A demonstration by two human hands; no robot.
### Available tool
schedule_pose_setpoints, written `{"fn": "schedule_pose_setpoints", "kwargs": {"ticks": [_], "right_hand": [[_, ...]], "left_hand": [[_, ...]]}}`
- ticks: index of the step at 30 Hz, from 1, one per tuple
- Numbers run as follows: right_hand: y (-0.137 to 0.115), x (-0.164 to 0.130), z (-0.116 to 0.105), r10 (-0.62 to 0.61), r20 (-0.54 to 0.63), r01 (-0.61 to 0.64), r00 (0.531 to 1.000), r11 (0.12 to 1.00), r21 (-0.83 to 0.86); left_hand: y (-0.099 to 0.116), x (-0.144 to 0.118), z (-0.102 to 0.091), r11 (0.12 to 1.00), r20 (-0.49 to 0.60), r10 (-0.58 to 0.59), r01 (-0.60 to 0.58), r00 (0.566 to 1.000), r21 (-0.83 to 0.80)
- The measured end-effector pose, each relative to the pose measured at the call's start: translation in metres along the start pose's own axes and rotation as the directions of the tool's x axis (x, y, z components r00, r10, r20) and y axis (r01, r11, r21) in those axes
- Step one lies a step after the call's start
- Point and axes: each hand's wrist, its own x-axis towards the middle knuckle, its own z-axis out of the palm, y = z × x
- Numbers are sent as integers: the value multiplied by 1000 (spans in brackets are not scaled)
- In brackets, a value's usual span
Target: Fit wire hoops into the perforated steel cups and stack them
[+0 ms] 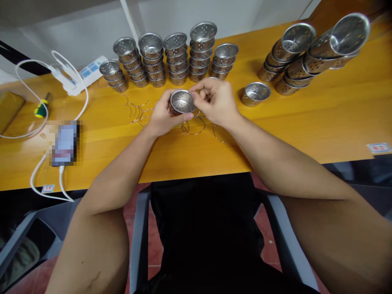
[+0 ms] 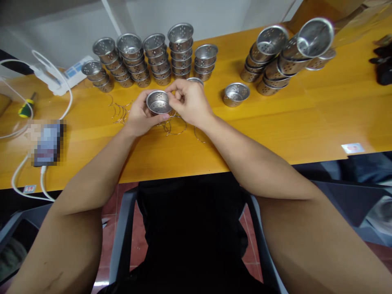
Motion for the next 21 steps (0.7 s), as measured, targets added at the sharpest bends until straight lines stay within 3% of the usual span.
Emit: {"fn": "schedule_pose_setpoints", "kwargs": {"ticks": [15, 21], "right_hand": [[6, 0, 2, 24, 5, -24, 1000, 1000, 13], [6, -2, 11, 37, -41, -35, 998, 998, 55]], "left_hand": [[-2, -1, -2, 993, 58, 110, -112, 992, 36], [10, -3, 1, 985, 97, 107, -118, 990, 124]]}}
